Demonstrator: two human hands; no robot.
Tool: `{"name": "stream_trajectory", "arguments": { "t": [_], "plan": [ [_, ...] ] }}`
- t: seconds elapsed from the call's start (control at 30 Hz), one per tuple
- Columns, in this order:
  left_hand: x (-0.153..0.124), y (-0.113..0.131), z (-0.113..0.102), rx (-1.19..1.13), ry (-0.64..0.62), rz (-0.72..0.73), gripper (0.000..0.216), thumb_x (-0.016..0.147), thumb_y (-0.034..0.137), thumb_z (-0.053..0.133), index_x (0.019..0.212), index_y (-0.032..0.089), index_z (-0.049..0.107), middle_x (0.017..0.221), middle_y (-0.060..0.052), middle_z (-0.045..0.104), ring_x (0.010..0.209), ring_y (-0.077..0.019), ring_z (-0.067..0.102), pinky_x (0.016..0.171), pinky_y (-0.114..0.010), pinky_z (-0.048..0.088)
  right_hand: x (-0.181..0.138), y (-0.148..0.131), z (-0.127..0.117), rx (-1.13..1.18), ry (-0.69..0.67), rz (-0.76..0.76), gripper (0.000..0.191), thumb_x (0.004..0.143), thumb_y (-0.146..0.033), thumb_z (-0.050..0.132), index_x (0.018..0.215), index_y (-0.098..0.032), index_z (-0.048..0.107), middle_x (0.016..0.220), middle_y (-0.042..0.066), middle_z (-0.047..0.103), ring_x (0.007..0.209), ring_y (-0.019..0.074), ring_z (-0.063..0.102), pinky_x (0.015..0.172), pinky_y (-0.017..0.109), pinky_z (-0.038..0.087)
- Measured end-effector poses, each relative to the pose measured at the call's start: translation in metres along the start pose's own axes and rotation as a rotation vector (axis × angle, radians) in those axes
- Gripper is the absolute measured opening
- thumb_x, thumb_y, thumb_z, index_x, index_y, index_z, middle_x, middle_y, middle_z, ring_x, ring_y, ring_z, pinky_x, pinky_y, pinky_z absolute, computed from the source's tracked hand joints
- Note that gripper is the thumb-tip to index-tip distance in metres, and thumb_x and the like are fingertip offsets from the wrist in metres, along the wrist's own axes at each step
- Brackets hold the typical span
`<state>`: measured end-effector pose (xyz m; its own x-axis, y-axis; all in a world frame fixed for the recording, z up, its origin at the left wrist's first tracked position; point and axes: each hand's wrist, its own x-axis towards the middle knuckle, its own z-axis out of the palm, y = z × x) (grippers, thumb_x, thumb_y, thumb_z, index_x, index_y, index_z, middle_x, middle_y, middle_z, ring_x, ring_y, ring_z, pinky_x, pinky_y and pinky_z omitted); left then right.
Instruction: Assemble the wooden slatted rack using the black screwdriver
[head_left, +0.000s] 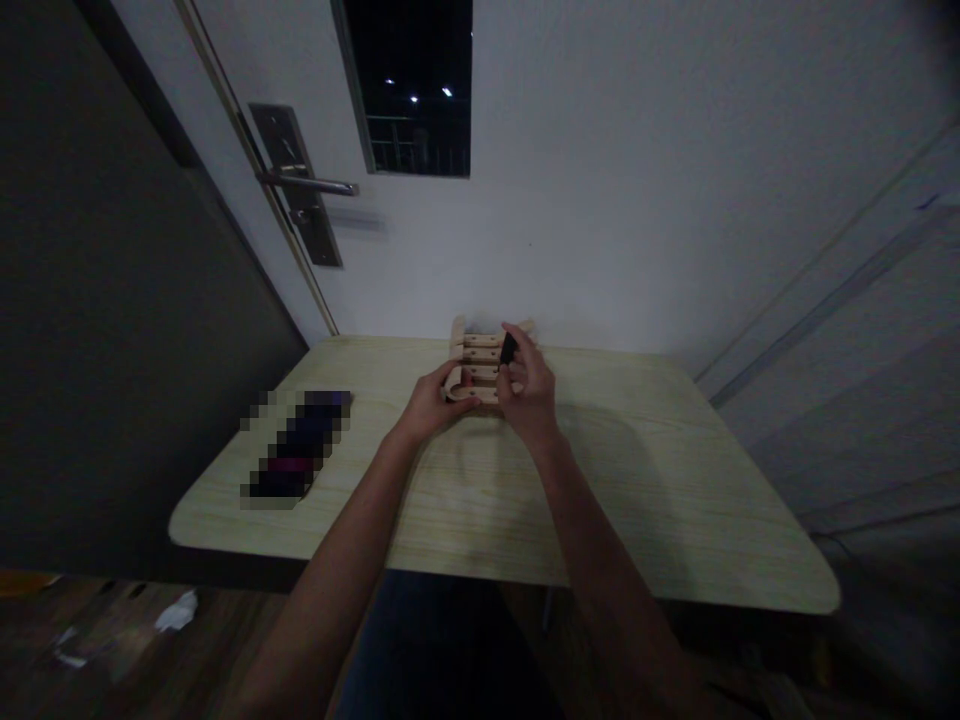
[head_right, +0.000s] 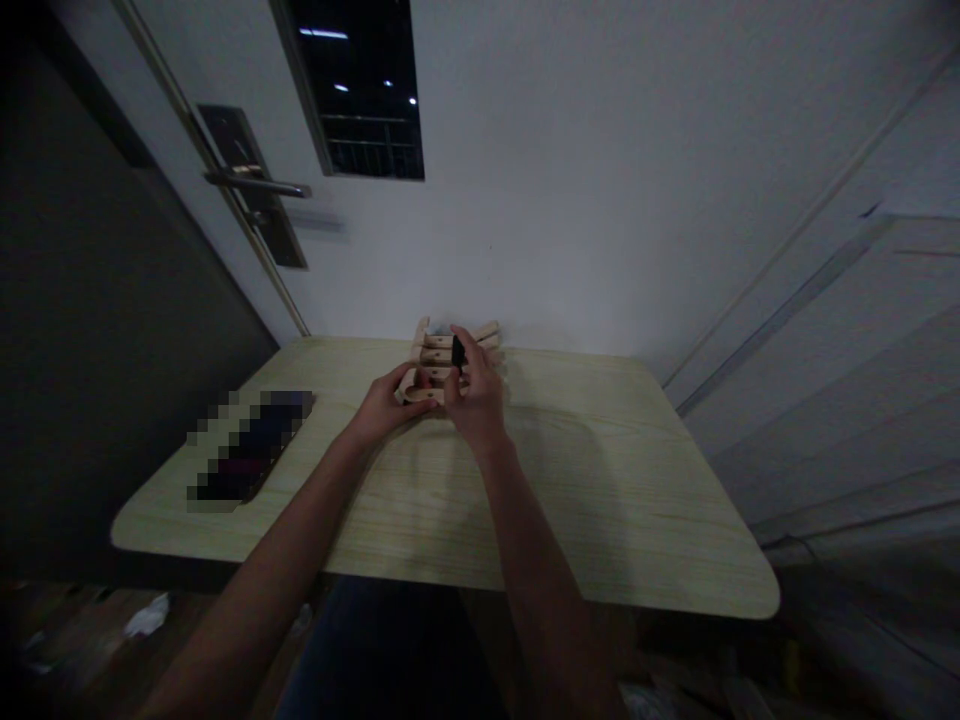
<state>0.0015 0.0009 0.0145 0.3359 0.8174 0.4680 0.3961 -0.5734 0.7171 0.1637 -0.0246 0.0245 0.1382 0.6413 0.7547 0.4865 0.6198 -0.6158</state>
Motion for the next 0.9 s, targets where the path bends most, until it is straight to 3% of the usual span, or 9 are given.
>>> {"name": "stream_trajectory", "arguments": {
  "t": [0.2, 0.67, 0.9],
  "plan": [
    [-0.0007, 0.0031, -0.0008, -0.021, -0.014, -0.01, 0.034, 0.067, 0.029, 0.073, 0.094, 0.014, 0.06, 0.089, -0.003, 0.065, 0.082, -0.0171, 0.06, 0.076, -0.027, 0.047, 0.0013, 0.0049, -0.0007, -0.02, -0.056, -0.032, 0.046, 0.09, -0.028, 0.043, 0.136, -0.029, 0.04, 0.131, 0.006, 0.056, 0.116, 0.0221, 0.056, 0.096, 0.044, 0.051],
    [-0.0002, 0.0046, -0.0014, -0.04, -0.024, -0.012, 0.034, 0.066, 0.028, 0.072, 0.094, 0.014, 0.058, 0.086, -0.002, 0.063, 0.079, -0.016, 0.058, 0.074, -0.027, 0.046, 0.0035, 0.0042, 0.0007, -0.128, -0.003, -0.057, 0.042, 0.086, -0.028, 0.053, 0.128, -0.026, 0.048, 0.121, 0.006, 0.06, 0.107, 0.0222, 0.058, 0.093, 0.043, 0.05],
    [-0.0006, 0.0047, -0.0013, -0.013, -0.028, -0.019, 0.03, 0.067, 0.028, 0.072, 0.091, 0.014, 0.059, 0.085, -0.002, 0.064, 0.078, -0.016, 0.059, 0.072, -0.026, 0.047, 0.0028, -0.0029, -0.0068, -0.096, -0.159, -0.037, 0.052, 0.088, -0.02, 0.042, 0.139, -0.027, 0.035, 0.129, 0.006, 0.057, 0.112, 0.0222, 0.058, 0.094, 0.044, 0.051]
  ]
}}
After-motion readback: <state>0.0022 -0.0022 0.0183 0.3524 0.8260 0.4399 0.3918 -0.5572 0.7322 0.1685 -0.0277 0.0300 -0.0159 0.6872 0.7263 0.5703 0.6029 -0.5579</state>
